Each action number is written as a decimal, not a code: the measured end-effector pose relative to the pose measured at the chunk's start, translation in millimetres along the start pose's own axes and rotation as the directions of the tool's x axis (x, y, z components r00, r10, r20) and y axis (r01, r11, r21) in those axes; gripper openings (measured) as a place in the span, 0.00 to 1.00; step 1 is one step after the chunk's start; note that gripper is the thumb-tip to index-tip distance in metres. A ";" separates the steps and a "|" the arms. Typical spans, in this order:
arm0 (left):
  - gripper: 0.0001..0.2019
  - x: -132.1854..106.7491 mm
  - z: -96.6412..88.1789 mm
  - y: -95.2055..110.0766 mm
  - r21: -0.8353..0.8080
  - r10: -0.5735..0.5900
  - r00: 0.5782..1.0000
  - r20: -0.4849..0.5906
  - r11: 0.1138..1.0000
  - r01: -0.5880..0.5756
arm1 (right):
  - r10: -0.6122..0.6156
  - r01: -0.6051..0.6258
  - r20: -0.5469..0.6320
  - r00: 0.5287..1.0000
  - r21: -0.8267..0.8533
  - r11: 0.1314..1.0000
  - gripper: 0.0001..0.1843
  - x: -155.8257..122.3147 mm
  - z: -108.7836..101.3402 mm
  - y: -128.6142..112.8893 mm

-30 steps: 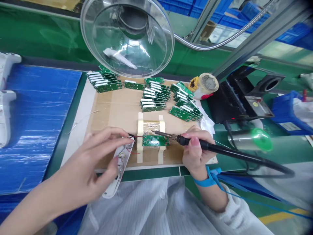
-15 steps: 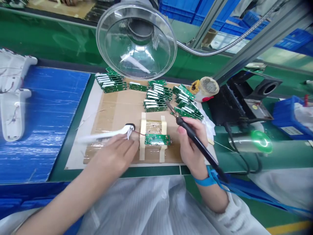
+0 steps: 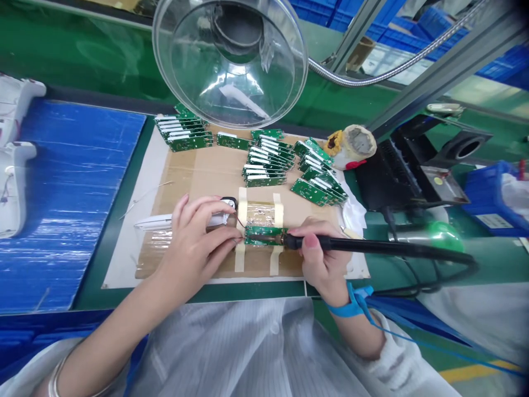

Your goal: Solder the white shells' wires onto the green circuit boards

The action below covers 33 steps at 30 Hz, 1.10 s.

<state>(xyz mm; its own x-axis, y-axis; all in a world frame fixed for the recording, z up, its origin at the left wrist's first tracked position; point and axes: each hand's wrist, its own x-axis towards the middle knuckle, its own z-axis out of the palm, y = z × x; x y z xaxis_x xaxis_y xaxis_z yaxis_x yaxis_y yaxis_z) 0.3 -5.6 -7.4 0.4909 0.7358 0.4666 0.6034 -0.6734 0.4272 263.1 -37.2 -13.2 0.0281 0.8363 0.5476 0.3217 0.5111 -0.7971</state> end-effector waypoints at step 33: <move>0.09 -0.7 -4.5 -17.0 -0.065 0.181 0.983 0.003 0.981 -0.181 | 0.013 -0.008 -0.163 0.987 0.031 0.999 0.11 1.0 2.0 -1.3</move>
<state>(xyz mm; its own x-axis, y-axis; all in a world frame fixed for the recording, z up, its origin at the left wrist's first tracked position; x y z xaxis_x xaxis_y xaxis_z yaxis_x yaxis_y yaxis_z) -13.2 5.0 -11.5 0.5937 0.6017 0.5343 0.4624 -0.7985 0.3853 260.8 -36.7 -12.2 0.1857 0.7994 0.5714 0.2916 0.5105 -0.8089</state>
